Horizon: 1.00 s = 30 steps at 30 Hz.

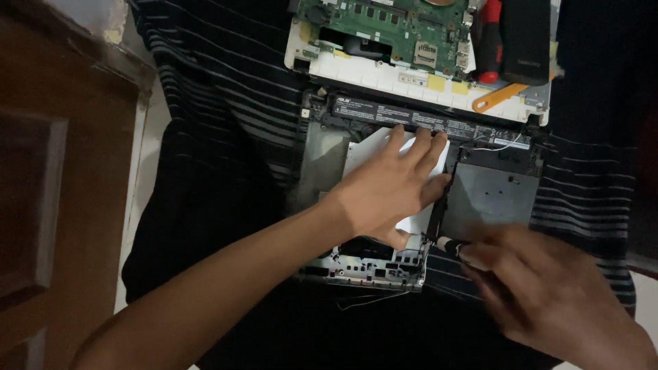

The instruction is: The person uses a screwdriver to remove screws from the bottom casing of a disassembled laptop. They then lift and remove a metal cover plate, revealing the internal hard drive, and finally lift the motherboard assembly from the laptop frame.

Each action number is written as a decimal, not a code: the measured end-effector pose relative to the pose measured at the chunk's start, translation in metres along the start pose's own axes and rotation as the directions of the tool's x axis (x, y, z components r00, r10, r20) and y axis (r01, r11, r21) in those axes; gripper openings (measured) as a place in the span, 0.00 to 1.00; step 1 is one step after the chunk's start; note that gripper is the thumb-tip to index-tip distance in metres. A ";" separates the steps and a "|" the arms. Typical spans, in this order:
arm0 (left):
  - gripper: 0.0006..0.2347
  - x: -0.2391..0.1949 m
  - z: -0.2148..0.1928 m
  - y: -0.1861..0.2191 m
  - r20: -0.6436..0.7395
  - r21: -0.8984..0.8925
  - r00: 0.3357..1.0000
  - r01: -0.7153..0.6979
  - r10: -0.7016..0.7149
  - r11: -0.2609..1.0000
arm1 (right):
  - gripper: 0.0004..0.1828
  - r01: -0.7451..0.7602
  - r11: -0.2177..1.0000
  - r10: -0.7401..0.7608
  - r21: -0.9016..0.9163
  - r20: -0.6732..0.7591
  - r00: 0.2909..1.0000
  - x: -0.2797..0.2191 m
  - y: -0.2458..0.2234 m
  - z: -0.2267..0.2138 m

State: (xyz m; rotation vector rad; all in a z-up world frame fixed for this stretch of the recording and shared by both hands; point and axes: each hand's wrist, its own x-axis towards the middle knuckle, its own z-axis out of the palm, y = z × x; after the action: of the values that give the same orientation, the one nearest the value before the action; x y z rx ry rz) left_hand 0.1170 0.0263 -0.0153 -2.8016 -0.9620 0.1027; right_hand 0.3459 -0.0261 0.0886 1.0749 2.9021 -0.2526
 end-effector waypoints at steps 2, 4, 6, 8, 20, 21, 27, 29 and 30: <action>0.50 0.000 -0.001 -0.001 -0.012 0.002 1.000 -0.007 0.007 1.000 | 0.19 0.048 0.997 -0.049 -0.068 -0.025 0.998 -0.003 -0.002 0.001; 0.50 0.001 -0.001 -0.002 0.004 -0.009 1.000 -0.015 0.015 1.000 | 0.21 -0.003 0.993 0.005 -0.116 0.011 1.000 -0.009 0.002 0.008; 0.50 0.000 -0.001 -0.002 0.022 -0.018 0.999 -0.024 0.024 1.000 | 0.24 -0.053 0.985 0.061 -0.164 0.042 0.997 -0.008 0.002 0.007; 0.50 0.000 -0.001 -0.001 -0.003 0.001 1.000 0.000 0.000 1.000 | 0.20 0.043 0.998 -0.044 -0.050 -0.018 0.999 0.002 -0.003 -0.004; 0.50 0.001 -0.001 -0.001 0.041 -0.012 0.999 0.003 -0.002 1.000 | 0.22 0.091 0.995 -0.094 0.050 0.070 0.993 -0.003 -0.008 -0.003; 0.50 0.000 -0.001 -0.001 0.042 -0.015 0.999 0.006 -0.005 1.000 | 0.22 0.094 0.994 -0.097 0.051 0.073 0.993 -0.006 -0.007 0.001; 0.48 -0.003 -0.001 0.001 0.002 0.051 1.000 0.007 -0.007 0.999 | 0.32 0.009 0.996 -0.012 -0.087 -0.027 1.000 -0.001 -0.009 -0.002; 0.48 -0.003 -0.001 0.000 0.005 0.036 1.000 0.004 -0.005 0.999 | 0.19 0.010 1.000 -0.009 -0.015 0.033 0.999 -0.001 -0.008 -0.003; 0.48 -0.002 0.000 -0.001 0.004 0.037 1.000 0.005 -0.005 0.999 | 0.19 0.010 1.000 -0.009 -0.016 0.033 0.999 -0.004 -0.003 0.001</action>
State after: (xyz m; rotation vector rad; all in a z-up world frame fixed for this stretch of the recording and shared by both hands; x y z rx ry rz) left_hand 0.1153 0.0257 -0.0151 -2.7668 -0.9577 0.1236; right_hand 0.3468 -0.0309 0.0887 1.0447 2.8756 -0.2441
